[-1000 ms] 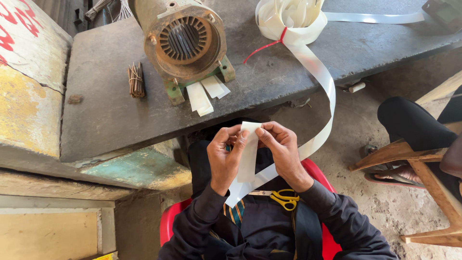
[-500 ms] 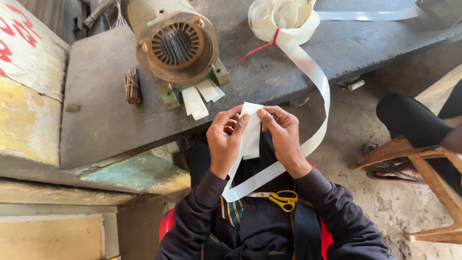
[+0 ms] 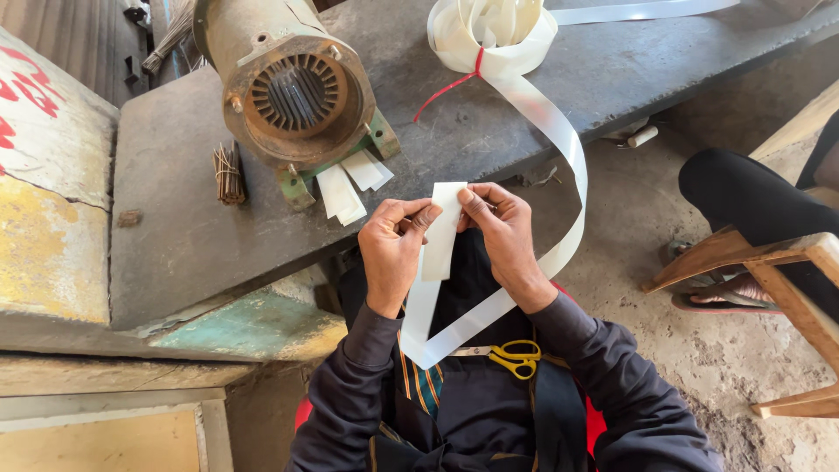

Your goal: The person sits on a red chair and repeatedly measures, folds, and cuts a white plastic tape into small rectangular pieces using yellow-handled scissors. The cut pieces are placed on a metal workbench next to a motor component.

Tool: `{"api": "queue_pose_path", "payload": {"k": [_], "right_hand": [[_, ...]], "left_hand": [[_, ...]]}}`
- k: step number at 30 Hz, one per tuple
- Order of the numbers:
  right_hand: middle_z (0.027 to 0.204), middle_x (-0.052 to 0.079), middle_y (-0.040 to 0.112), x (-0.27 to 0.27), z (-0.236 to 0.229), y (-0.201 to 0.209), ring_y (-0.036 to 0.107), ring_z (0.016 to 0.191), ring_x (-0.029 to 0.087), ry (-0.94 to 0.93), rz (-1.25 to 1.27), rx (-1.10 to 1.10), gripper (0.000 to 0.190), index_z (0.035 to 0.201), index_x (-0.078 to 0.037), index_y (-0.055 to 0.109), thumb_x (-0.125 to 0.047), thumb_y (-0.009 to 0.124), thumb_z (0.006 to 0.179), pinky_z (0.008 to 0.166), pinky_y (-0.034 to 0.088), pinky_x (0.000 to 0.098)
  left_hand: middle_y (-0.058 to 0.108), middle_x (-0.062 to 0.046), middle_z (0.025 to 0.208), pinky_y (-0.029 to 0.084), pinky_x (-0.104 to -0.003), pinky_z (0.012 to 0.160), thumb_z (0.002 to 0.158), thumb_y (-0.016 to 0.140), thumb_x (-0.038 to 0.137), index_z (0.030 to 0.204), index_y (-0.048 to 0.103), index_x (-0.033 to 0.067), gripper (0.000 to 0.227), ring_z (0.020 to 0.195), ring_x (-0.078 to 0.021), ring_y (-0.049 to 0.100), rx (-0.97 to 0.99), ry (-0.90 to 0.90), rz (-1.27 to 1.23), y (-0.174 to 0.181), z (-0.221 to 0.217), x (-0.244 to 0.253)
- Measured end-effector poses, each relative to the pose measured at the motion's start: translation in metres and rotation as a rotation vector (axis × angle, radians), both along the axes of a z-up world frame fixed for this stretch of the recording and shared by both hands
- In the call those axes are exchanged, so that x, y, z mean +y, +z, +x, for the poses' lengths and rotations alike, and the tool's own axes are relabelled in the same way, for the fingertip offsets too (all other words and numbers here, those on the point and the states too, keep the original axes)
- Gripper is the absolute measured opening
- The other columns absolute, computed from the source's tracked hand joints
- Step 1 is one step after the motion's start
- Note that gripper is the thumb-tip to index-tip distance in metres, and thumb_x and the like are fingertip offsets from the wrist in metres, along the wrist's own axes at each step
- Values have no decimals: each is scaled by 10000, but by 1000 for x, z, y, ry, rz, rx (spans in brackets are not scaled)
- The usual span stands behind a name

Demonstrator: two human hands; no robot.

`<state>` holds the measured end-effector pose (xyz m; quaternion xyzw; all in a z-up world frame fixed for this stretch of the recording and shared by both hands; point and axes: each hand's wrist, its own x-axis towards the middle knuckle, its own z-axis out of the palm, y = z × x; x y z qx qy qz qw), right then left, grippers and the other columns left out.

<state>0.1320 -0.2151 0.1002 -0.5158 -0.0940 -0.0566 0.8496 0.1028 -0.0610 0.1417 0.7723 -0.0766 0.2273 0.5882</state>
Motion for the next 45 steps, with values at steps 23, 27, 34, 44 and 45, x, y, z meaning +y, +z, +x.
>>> {"api": "queue_pose_path", "payload": {"k": [23, 27, 34, 44, 45], "right_hand": [[827, 36, 689, -2, -1, 1, 628, 737, 92, 1, -32, -48, 235, 1071, 39, 732, -186, 694, 1016, 687, 518, 237], [823, 32, 688, -2, -1, 1, 628, 732, 91, -1, -39, -39, 236, 1069, 37, 733, -189, 696, 1013, 681, 517, 235], [828, 32, 694, -1, -2, 2, 629, 734, 87, 1, -41, -53, 239, 1073, 35, 732, -194, 692, 1014, 684, 518, 233], [864, 13, 708, 2, 1, -9, 610, 741, 64, 51, -110, -60, 237, 1085, 19, 735, -198, 708, 995, 681, 505, 225], [869, 8, 710, 3, 2, -11, 603, 742, 59, 68, -144, -60, 237, 1089, 15, 736, -196, 718, 984, 677, 502, 226]], "left_hand": [[684, -23, 897, 506, -209, 577, 942, 779, 184, 1002, 778, 6, 188, 659, -74, 646, -15, -66, -52, -1, -4, 0], [681, -22, 896, 508, -210, 582, 944, 780, 181, 1005, 776, 5, 186, 661, -74, 645, -14, -69, -61, -1, -4, 0], [683, -21, 887, 487, -209, 562, 943, 781, 185, 994, 778, 6, 186, 646, -68, 638, -9, -56, -47, 0, -5, 0], [679, -1, 855, 455, -204, 521, 959, 764, 189, 996, 773, 15, 178, 601, -41, 601, -47, -28, -38, 4, -7, 3], [675, 6, 830, 448, -201, 505, 958, 762, 192, 990, 772, 20, 175, 581, -34, 587, -56, -11, -48, 4, -7, 4]]}}
